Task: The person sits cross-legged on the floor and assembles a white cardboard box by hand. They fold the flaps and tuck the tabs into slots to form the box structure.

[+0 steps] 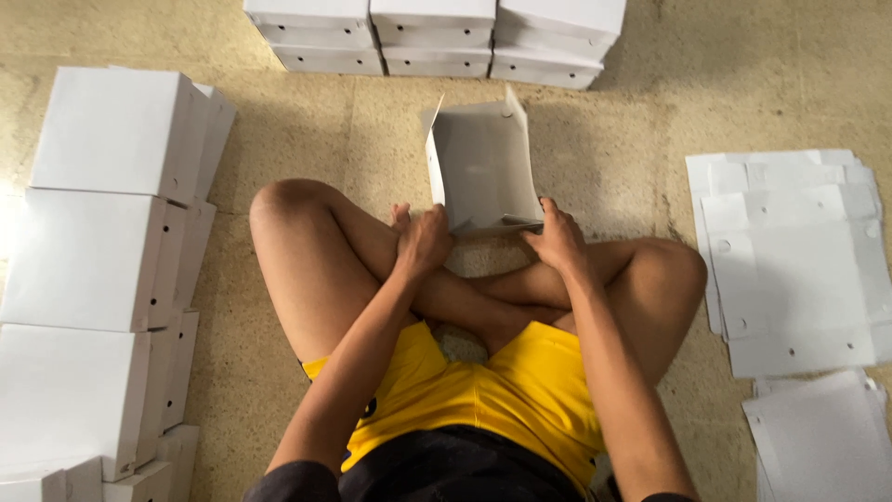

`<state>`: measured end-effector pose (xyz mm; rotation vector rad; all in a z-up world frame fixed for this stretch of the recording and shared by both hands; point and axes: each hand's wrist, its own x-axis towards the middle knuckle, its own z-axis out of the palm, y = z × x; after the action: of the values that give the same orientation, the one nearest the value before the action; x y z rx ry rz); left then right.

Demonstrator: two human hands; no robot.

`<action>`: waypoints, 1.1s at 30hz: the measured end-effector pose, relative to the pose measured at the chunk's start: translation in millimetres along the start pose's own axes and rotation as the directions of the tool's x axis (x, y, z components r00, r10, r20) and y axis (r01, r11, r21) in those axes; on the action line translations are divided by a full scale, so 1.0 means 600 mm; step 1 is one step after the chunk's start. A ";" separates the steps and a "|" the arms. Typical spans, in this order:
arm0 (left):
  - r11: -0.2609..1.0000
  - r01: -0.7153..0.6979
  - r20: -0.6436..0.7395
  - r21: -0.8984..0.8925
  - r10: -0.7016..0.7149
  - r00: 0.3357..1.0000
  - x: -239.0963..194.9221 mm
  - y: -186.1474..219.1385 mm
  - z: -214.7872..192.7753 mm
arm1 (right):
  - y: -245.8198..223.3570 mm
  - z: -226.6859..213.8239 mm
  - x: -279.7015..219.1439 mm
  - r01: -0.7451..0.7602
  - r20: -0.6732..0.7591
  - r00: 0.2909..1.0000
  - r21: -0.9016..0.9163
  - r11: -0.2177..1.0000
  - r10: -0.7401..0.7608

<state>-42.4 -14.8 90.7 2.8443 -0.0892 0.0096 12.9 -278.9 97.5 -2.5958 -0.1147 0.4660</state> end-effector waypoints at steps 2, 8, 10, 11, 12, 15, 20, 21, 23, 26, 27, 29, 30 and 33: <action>1.000 0.017 0.056 -0.013 -0.016 0.998 0.001 0.020 -0.043 | 0.005 0.005 0.008 0.027 -0.070 0.997 0.073 0.997 -0.022; 0.992 -0.021 0.107 0.127 0.008 0.994 0.011 -0.002 0.026 | -0.040 -0.027 -0.017 0.131 -0.186 0.978 0.231 0.964 -0.088; 0.987 -0.035 0.111 0.155 0.018 0.994 0.023 -0.019 0.075 | -0.050 -0.035 -0.023 0.134 -0.189 0.978 0.260 0.956 -0.086; 0.990 -0.049 0.119 0.129 0.033 0.992 0.024 -0.018 0.073 | -0.052 -0.037 -0.025 0.097 -0.164 0.985 0.249 0.964 -0.056; 0.993 -0.060 0.127 0.103 0.047 0.991 0.023 -0.018 0.071 | -0.055 -0.038 -0.027 0.060 -0.137 0.990 0.237 0.970 -0.028; 0.995 -0.068 0.140 0.072 0.057 0.988 0.022 -0.027 0.084 | -0.053 -0.039 -0.031 0.021 -0.117 0.993 0.160 0.987 -0.002; 0.980 -0.094 0.080 0.176 0.080 0.994 0.023 -0.026 0.094 | -0.047 -0.029 -0.024 0.084 -0.107 0.992 0.113 0.990 -0.072; 0.980 -0.092 0.063 0.174 0.082 0.995 0.027 -0.029 0.104 | -0.040 -0.024 -0.019 0.083 -0.109 0.992 0.112 0.990 -0.070; 0.981 -0.089 0.065 0.173 0.079 0.995 0.026 -0.023 0.089 | -0.052 -0.033 -0.025 0.085 -0.117 0.991 0.139 0.987 -0.069; 0.981 -0.086 0.084 0.172 0.073 0.994 0.022 -0.012 0.077 | -0.058 -0.034 -0.031 0.057 -0.106 0.994 0.156 0.986 -0.040; 0.981 -0.087 0.096 0.174 0.071 0.993 0.021 -0.009 0.075 | -0.058 -0.031 -0.031 0.032 -0.094 0.995 0.143 0.989 -0.018; 0.982 -0.098 0.089 0.161 0.084 0.992 0.016 -0.008 0.062 | -0.065 -0.037 -0.041 0.035 -0.089 0.996 0.184 0.982 -0.019; 0.982 -0.116 0.074 0.151 0.106 0.992 0.019 -0.006 0.055 | -0.068 -0.043 -0.042 0.042 -0.096 0.995 0.224 0.974 -0.020; 0.975 -0.116 0.067 0.191 0.104 0.992 0.019 -0.011 0.075 | -0.068 -0.047 -0.039 0.036 -0.099 0.995 0.260 0.965 -0.011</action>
<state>-30.5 -22.1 46.1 3.0312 -0.2723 -0.0412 0.8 -260.2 147.3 -2.3491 -0.0469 0.3220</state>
